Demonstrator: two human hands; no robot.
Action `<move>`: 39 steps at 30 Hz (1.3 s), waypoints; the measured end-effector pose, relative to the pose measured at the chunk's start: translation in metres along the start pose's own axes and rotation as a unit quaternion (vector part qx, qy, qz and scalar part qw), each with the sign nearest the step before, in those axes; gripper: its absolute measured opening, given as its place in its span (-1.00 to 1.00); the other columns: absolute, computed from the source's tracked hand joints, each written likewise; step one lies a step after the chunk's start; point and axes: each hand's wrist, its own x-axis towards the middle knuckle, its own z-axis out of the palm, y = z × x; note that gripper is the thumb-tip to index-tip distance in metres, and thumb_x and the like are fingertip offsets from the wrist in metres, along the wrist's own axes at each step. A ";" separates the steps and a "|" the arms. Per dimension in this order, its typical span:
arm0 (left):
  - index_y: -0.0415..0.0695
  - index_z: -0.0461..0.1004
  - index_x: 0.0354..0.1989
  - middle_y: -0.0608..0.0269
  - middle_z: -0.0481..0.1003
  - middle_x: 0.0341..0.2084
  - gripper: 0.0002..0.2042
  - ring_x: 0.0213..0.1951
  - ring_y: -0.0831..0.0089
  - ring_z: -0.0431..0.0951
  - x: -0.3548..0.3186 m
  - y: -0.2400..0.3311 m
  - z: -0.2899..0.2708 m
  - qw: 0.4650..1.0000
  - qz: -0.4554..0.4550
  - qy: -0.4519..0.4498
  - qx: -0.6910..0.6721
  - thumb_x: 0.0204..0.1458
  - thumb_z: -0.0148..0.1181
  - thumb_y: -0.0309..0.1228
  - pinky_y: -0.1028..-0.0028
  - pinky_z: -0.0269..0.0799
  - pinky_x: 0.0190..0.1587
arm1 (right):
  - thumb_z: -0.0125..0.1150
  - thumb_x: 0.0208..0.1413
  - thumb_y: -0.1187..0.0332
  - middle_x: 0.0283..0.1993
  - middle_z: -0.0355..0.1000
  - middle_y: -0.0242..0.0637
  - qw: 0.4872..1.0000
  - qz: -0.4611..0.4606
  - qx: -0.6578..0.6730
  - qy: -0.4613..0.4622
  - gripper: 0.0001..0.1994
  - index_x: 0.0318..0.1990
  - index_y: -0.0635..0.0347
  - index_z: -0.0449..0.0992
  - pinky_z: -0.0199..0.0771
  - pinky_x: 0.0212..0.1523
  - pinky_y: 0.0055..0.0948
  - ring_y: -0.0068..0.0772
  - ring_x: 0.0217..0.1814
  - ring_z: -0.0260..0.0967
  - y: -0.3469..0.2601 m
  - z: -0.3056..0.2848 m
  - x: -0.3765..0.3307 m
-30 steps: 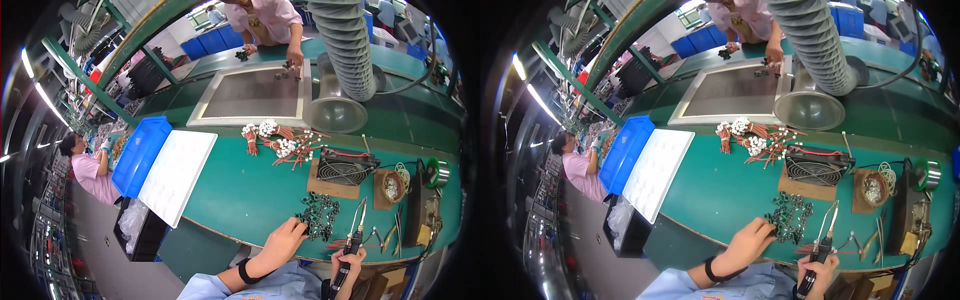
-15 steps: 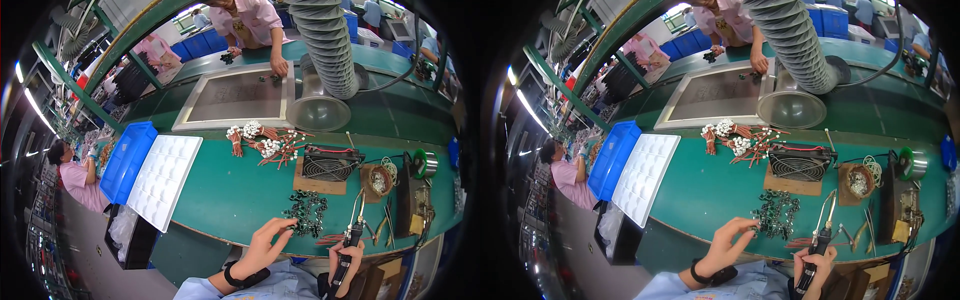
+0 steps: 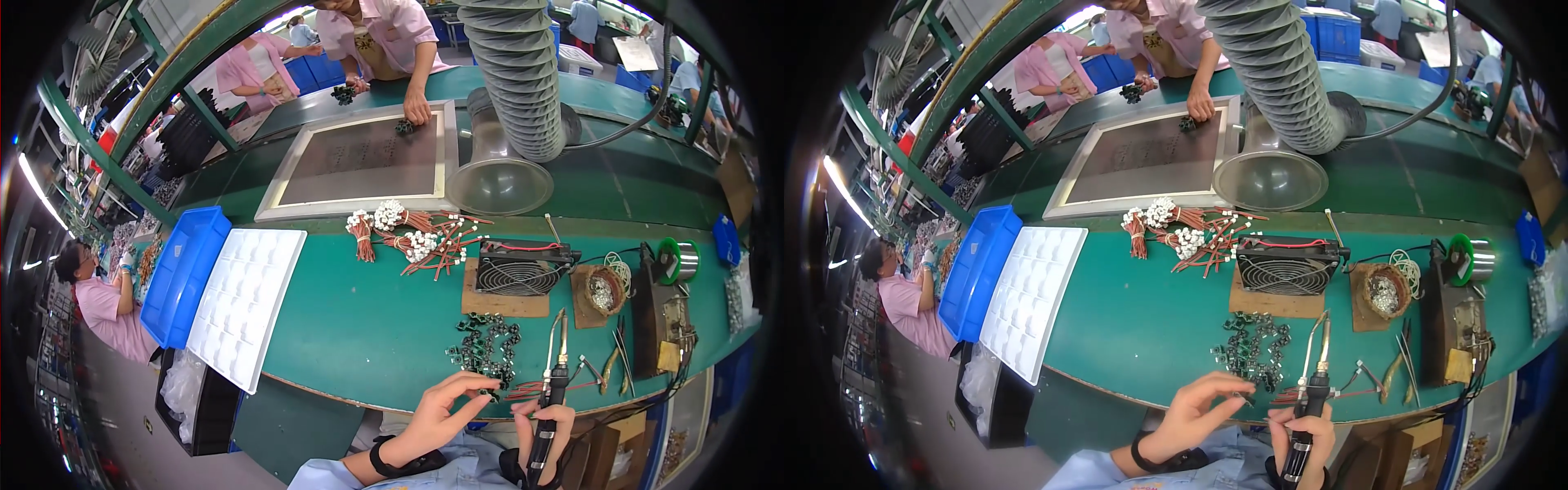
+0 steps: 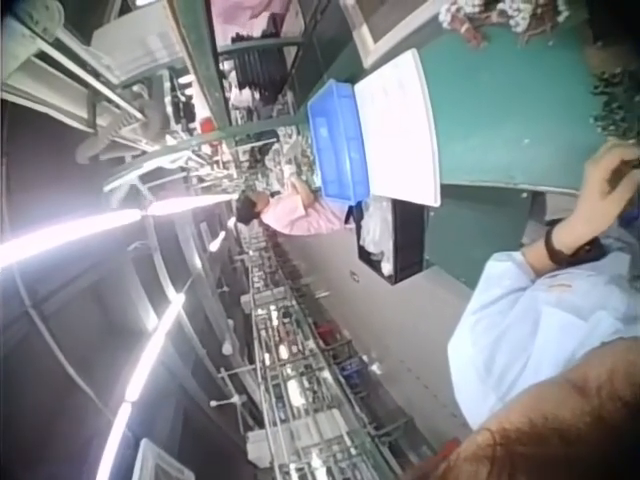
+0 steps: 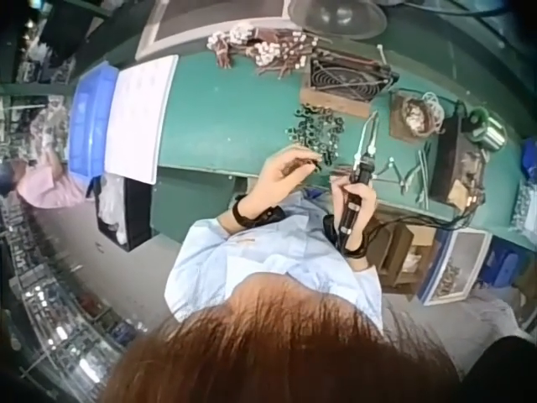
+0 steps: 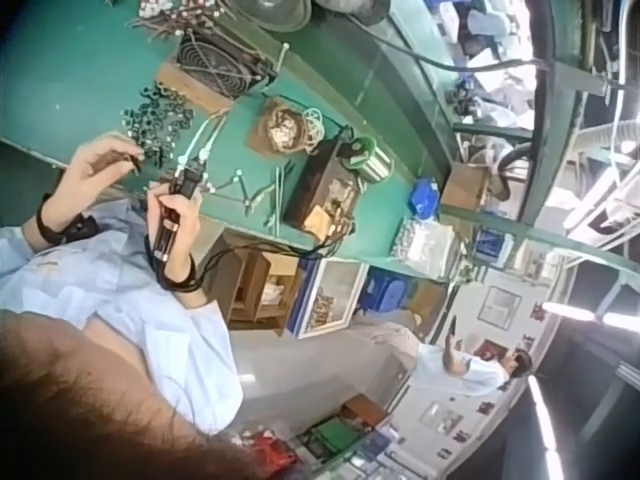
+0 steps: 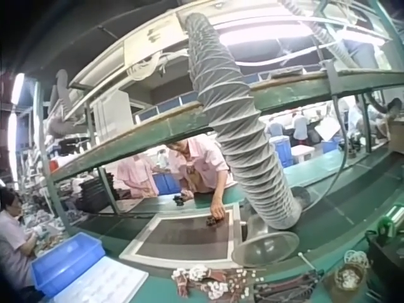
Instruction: The person picks up a circuit board and a wire, joins them using a soldering iron, and sets the assembly down before repeating the process with another unit.
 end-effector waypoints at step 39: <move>-0.31 0.37 -0.21 0.12 0.43 -0.34 -0.81 -0.31 0.41 0.45 -0.006 0.007 0.004 0.920 -0.170 -0.007 -0.352 0.03 0.12 -0.48 0.43 0.39 -0.26 | 0.29 -0.09 0.56 -0.41 0.44 -0.31 0.997 0.038 0.000 -0.068 -0.63 -0.20 0.11 0.21 0.31 -0.30 -0.57 -0.54 -0.29 0.26 -0.028 -0.004 0.028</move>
